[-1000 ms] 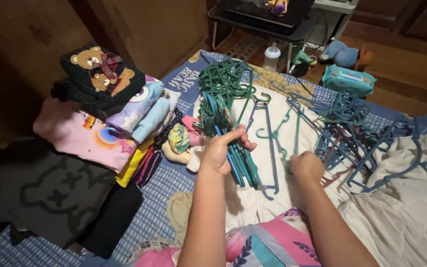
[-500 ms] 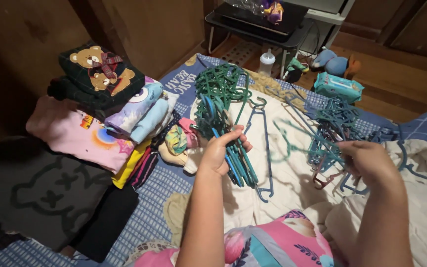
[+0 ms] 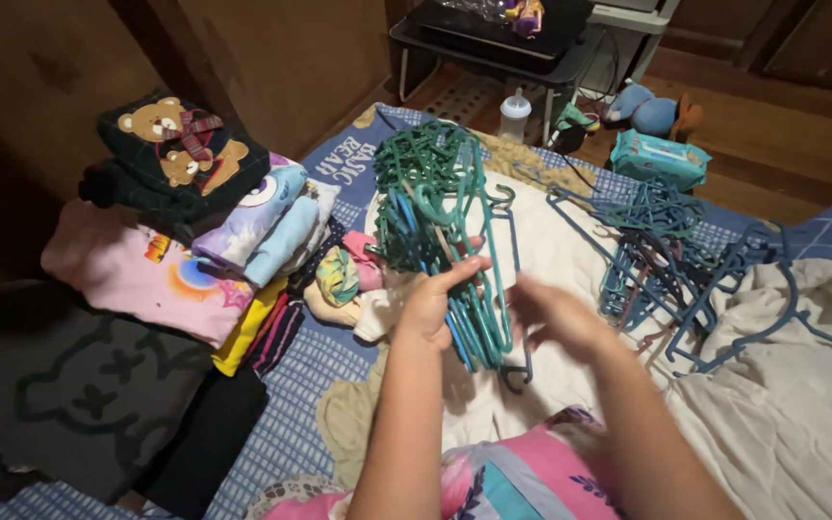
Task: Sort a bundle of tangled plastic clothes hangers on a bed and then hang them neatly in a closet.
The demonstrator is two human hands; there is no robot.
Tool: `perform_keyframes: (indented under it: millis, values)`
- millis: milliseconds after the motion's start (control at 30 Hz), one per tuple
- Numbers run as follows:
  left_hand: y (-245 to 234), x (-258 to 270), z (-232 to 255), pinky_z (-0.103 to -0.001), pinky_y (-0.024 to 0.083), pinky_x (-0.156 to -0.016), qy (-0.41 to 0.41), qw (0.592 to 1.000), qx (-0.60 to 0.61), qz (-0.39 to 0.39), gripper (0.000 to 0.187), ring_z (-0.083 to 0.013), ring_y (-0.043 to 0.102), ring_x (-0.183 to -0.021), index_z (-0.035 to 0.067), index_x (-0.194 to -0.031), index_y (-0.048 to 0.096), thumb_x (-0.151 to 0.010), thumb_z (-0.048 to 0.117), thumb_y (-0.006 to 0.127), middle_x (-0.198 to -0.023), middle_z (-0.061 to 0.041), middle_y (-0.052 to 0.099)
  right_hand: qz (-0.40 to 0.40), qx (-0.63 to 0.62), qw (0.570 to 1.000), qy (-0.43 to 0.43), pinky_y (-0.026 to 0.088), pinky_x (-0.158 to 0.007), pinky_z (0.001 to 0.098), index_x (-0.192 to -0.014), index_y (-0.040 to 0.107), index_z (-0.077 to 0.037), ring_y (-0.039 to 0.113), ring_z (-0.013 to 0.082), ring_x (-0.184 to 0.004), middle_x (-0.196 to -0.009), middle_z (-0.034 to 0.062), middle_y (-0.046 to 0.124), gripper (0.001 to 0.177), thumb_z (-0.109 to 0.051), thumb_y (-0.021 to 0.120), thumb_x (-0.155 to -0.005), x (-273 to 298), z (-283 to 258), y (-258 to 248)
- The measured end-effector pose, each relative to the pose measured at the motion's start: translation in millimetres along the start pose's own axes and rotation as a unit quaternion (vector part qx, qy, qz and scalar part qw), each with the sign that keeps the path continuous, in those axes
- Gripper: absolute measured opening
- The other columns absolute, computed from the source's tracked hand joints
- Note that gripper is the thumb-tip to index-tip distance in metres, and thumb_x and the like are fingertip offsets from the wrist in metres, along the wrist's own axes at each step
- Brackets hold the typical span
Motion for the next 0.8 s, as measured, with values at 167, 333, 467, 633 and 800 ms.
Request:
perform_keyframes:
  millis: [167, 333, 467, 633, 800]
  values:
    - [0, -5, -7, -0.034, 0.059, -0.080, 0.001, 0.999, 0.034, -0.001, 0.037, -0.0237, 0.073, -0.090, -0.004, -0.128, 0.062, -0.092, 0.004, 0.070, -0.094, -0.013, 0.072, 0.193, -0.011, 0.980, -0.056, 0.055, -0.069, 0.0337, -0.119, 0.062, -0.005, 0.065, 0.0242, -0.087, -0.099, 0.0131, 0.069, 0.027, -0.022, 0.048, -0.103, -121, 25, -201]
    - [13, -1, 2, -0.040, 0.062, -0.083, -0.027, 0.995, 0.093, 0.017, 0.041, -0.0273, 0.074, -0.091, 0.000, -0.130, 0.056, -0.090, 0.004, 0.066, -0.097, -0.014, 0.072, 0.217, -0.321, 0.919, 0.077, 0.060, -0.072, 0.0324, -0.134, 0.045, 0.004, 0.071, 0.0309, -0.096, -0.110, 0.0237, 0.068, 0.042, -0.031, 0.049, -0.111, -196, 46, -256]
    - [7, -2, 6, -0.038, 0.059, -0.079, 0.007, 0.997, 0.077, 0.020, 0.042, -0.0236, 0.070, -0.087, -0.001, -0.134, 0.058, -0.093, 0.002, 0.067, -0.098, -0.013, 0.071, 0.266, -0.397, 0.873, 0.097, 0.062, -0.067, 0.0358, -0.136, 0.043, 0.002, 0.071, 0.0315, -0.093, -0.109, 0.0251, 0.067, 0.038, -0.023, 0.048, -0.108, -224, 83, -286]
    - [0, -5, 11, -0.036, 0.060, -0.078, 0.013, 0.997, 0.082, 0.013, 0.043, -0.0228, 0.071, -0.086, 0.000, -0.134, 0.059, -0.092, 0.004, 0.067, -0.095, -0.012, 0.070, 0.136, -0.464, 0.875, -0.038, 0.062, -0.064, 0.0325, -0.118, 0.051, -0.006, 0.071, 0.0244, -0.083, -0.104, 0.0181, 0.069, 0.016, -0.018, 0.046, -0.109, -214, 83, -268]
    - [3, -1, 13, -0.035, 0.060, -0.076, -0.016, 0.999, 0.025, 0.032, 0.038, -0.0223, 0.072, -0.083, -0.001, -0.128, 0.062, -0.091, 0.005, 0.067, -0.099, -0.015, 0.074, 0.352, 0.082, 0.918, -0.165, 0.054, -0.057, 0.0289, -0.104, 0.078, -0.001, 0.073, 0.0187, -0.072, -0.088, 0.0114, 0.075, 0.021, -0.019, 0.069, -0.097, -64, 19, -164]
Point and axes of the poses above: each hand's wrist, its own x-axis away from the middle knuckle, its own y-axis out of the palm, z = x × y, the point moved 7 cm from there along -x, towards the middle knuckle
